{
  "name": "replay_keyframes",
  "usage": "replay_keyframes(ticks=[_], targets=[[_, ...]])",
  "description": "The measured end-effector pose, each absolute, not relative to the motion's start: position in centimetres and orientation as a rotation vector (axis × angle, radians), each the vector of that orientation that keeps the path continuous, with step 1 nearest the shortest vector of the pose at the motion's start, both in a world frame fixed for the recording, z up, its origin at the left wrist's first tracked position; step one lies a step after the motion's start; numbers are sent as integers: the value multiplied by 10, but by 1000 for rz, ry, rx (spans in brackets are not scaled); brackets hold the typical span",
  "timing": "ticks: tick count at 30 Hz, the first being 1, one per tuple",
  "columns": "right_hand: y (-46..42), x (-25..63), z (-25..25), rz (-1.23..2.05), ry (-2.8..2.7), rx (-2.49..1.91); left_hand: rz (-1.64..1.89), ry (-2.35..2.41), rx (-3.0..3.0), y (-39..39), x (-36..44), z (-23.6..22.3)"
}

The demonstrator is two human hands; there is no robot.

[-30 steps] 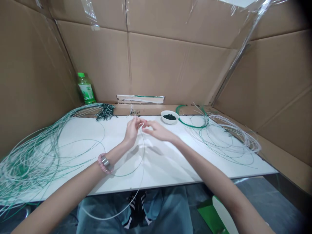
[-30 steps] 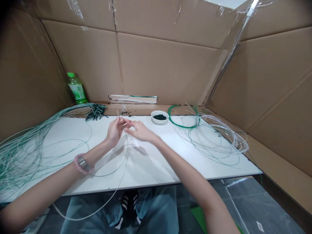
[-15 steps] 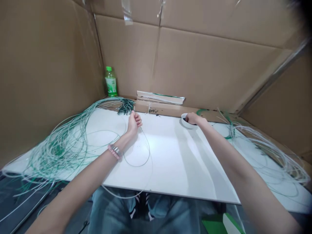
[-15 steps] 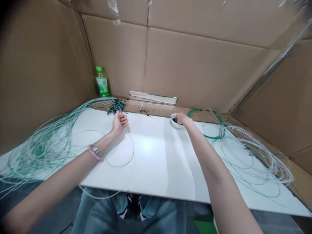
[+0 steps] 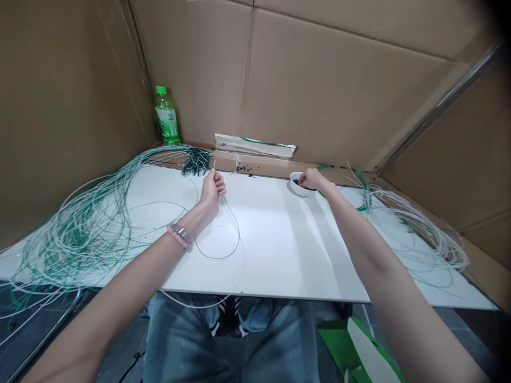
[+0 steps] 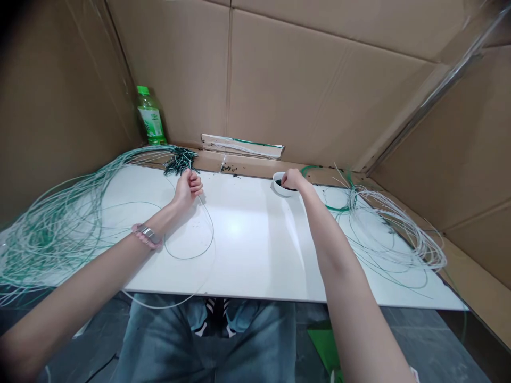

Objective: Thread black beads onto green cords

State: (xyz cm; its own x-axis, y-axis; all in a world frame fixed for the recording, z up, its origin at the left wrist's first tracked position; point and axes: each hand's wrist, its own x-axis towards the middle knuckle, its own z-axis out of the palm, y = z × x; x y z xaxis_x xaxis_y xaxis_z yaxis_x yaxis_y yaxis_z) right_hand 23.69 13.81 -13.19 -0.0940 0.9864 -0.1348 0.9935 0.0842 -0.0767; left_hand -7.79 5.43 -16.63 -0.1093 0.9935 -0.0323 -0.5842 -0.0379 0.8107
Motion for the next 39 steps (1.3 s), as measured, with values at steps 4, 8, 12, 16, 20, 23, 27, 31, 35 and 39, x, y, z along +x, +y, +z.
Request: replay_keyframes(ticks=[4,8,12,16,20,23,27,31,35,39], targets=[[126,234,-128,-297,2508,2127,1515,814,675,56,-80,-165],[107,210,-142,-456,2760,1961,1510,825,669,56,-79,-167],[95,187,-168,-693,2844,1697,1506,854,669,56,-78,-170],[96,182,-186,-829,2852,1564,1497,874,667,57,-78,-172],[100,187,-192,-894,2860,1536,1486,883,659,58,-78,-174],[100,191,-194,-927,2861,1549,1473,889,654,58,-78,-175],[99,191,-196,-963,2863,1586,1460,899,655,58,-78,-174],[98,191,-197,-974,2880,1612,1456,904,659,56,-77,-173],[99,190,-198,-940,2941,1627,1434,910,660,55,-78,-174],[101,190,-199,-885,3005,1611,1426,909,667,56,-79,-175]])
